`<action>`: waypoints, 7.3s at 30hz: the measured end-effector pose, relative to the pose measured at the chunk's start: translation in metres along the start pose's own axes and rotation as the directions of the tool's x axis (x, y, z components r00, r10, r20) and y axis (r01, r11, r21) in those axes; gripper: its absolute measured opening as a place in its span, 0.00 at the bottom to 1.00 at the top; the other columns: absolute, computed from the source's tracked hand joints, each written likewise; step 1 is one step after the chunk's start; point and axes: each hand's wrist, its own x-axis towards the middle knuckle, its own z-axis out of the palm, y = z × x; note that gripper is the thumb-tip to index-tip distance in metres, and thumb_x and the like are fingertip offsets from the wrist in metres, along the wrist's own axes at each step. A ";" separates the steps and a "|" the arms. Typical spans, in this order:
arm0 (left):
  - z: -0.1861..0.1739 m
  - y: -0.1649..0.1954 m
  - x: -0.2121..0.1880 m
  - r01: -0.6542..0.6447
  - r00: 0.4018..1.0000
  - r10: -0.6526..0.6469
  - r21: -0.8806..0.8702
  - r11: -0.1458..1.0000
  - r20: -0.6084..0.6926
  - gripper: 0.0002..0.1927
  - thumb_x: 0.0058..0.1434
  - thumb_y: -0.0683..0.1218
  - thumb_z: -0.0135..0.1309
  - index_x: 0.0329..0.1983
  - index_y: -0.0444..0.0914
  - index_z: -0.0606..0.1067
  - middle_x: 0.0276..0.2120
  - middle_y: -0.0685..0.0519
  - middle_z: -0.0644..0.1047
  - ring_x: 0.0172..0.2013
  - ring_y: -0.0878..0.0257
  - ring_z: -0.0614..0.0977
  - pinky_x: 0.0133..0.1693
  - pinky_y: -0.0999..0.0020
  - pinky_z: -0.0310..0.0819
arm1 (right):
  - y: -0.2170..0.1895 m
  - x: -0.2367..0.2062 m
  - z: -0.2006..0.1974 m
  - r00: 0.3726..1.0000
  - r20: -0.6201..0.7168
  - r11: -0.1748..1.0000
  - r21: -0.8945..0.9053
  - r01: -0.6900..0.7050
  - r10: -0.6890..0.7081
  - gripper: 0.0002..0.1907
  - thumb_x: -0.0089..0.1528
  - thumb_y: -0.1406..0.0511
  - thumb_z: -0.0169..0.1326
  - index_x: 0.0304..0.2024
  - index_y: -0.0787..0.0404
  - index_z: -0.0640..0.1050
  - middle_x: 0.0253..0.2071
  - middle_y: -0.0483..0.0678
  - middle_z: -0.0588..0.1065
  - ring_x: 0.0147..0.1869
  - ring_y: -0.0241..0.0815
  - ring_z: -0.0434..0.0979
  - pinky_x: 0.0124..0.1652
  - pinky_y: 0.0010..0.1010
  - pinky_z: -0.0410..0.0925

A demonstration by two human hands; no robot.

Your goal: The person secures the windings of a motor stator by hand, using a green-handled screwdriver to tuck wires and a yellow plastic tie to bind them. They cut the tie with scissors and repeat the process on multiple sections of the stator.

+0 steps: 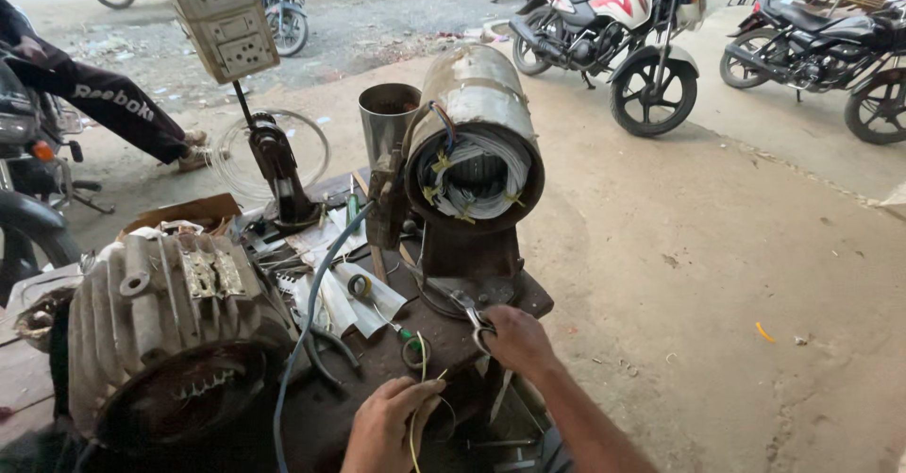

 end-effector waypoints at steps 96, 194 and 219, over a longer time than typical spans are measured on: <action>-0.031 -0.091 -0.051 0.488 0.780 -0.498 0.129 0.863 0.379 0.20 0.62 0.58 0.55 0.27 0.38 0.78 0.25 0.44 0.75 0.33 0.46 0.81 0.37 0.51 0.72 | -0.101 -0.071 0.019 0.998 -0.057 0.878 0.477 0.027 0.000 0.09 0.61 0.65 0.62 0.36 0.67 0.83 0.27 0.49 0.80 0.31 0.37 0.81 0.33 0.30 0.72; -0.027 -0.050 -0.033 0.229 0.943 -0.154 -0.236 0.945 0.296 0.10 0.60 0.44 0.62 0.32 0.30 0.81 0.23 0.46 0.75 0.26 0.52 0.80 0.28 0.58 0.72 | -0.173 0.052 -0.163 0.881 -0.257 0.855 -0.452 0.253 -0.397 0.34 0.65 0.58 0.59 0.67 0.69 0.65 0.33 0.62 0.79 0.26 0.52 0.82 0.29 0.43 0.76; -0.029 -0.070 -0.049 0.154 0.932 -0.051 -0.265 0.952 0.358 0.11 0.62 0.47 0.62 0.32 0.33 0.82 0.24 0.45 0.76 0.27 0.50 0.82 0.29 0.56 0.74 | -0.210 0.080 -0.121 0.920 -0.349 0.920 -0.392 0.032 -0.180 0.12 0.63 0.61 0.56 0.46 0.57 0.81 0.49 0.55 0.78 0.37 0.63 0.81 0.37 0.51 0.74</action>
